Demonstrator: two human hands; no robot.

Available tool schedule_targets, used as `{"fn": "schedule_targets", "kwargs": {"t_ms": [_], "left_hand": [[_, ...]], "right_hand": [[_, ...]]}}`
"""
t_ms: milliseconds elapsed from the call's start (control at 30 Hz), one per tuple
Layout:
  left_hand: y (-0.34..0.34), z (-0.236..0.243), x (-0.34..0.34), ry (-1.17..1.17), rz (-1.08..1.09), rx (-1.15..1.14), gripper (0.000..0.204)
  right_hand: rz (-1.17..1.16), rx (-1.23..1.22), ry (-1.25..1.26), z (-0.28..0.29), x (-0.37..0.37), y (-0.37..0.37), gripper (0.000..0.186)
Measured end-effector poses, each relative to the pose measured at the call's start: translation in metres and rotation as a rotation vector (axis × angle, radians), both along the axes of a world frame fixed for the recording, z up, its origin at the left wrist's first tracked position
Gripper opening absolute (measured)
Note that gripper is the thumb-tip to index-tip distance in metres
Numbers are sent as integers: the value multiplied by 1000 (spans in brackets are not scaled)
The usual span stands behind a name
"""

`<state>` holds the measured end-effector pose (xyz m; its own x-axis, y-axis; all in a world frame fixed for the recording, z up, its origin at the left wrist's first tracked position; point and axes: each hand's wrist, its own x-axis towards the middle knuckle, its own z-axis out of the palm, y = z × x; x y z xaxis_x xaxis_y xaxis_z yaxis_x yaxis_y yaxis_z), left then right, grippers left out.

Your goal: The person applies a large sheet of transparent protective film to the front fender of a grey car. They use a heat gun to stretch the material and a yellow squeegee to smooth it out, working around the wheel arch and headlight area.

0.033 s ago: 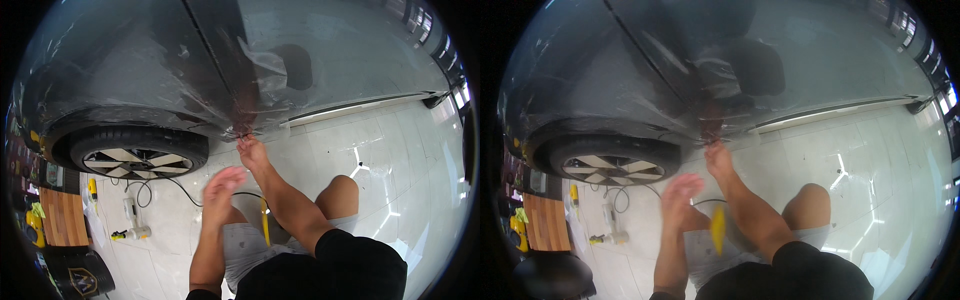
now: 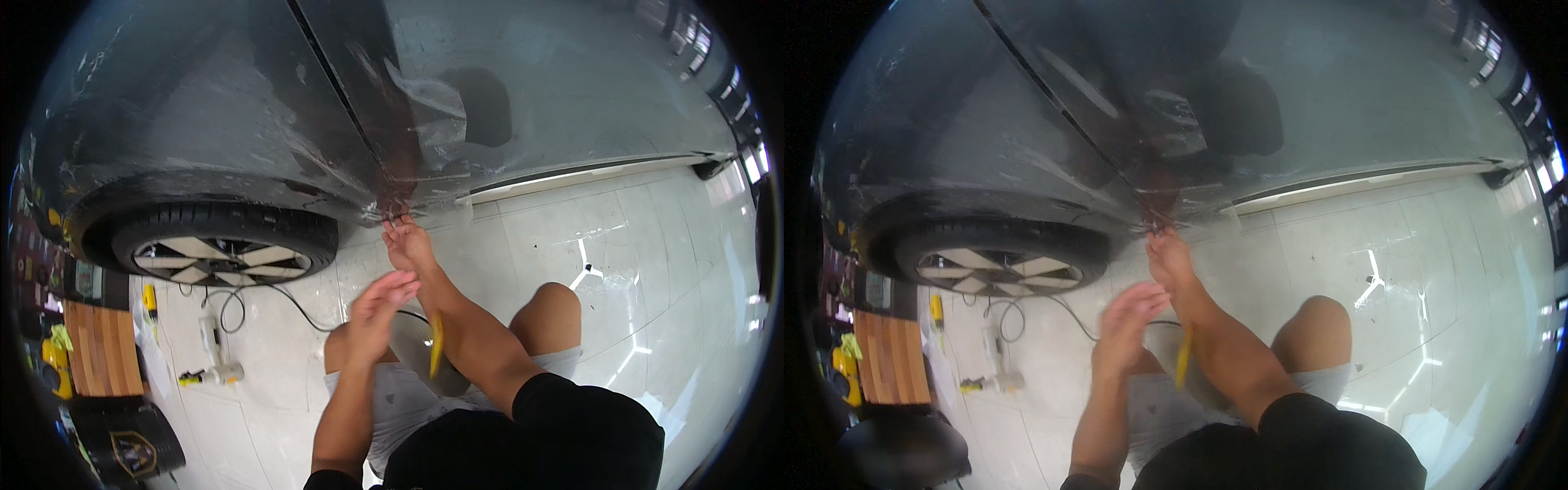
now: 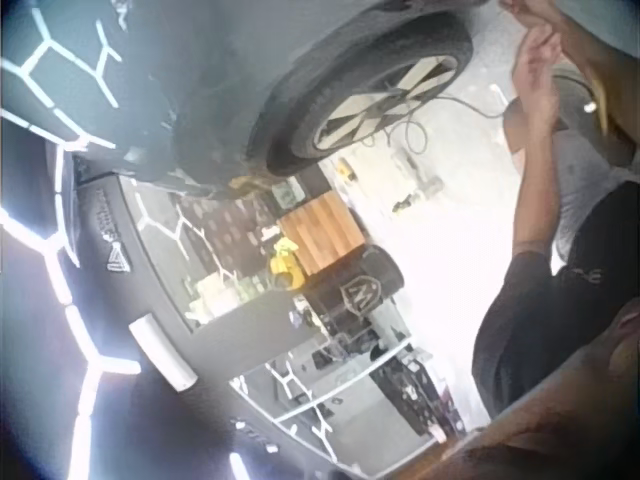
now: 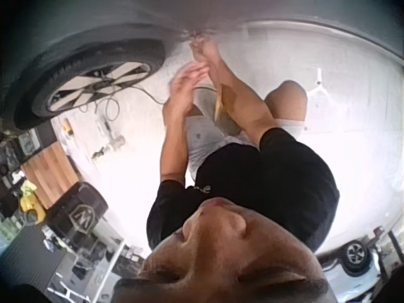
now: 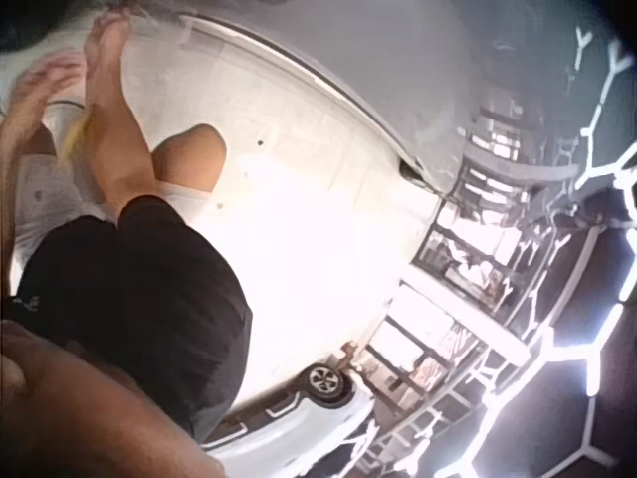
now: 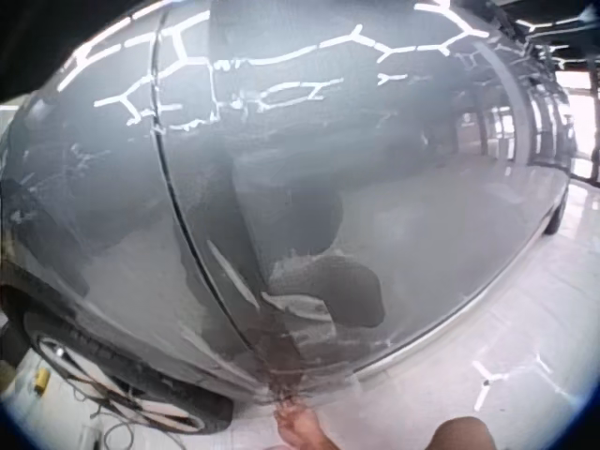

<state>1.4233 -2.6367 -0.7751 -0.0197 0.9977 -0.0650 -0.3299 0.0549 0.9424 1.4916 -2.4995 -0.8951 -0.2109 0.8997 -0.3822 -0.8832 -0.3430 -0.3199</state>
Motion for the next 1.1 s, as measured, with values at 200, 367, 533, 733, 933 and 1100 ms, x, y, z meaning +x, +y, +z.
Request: {"fn": "schedule_targets", "kwargs": {"t_ms": [200, 367, 533, 733, 933, 1100], "left_hand": [[87, -79, 6, -111, 306, -258, 34], [126, -99, 0, -545, 255, -357, 35], [135, -105, 8, -698, 174, -347, 34], [131, -111, 5, -697, 207, -352, 63], [129, -114, -6, -704, 118, -336, 63], [128, -119, -12, -760, 95, -322, 58]], "right_hand": [[41, 9, 86, 4, 12, 3, 61], [63, 3, 194, -8, 19, 5, 60], [82, 89, 142, -26, 33, 8, 57], [121, -50, -530, -47, 39, -25, 40], [984, 887, -1856, -158, -13, -203, 44], [758, 401, -1948, -175, -2, -196, 44]]}}
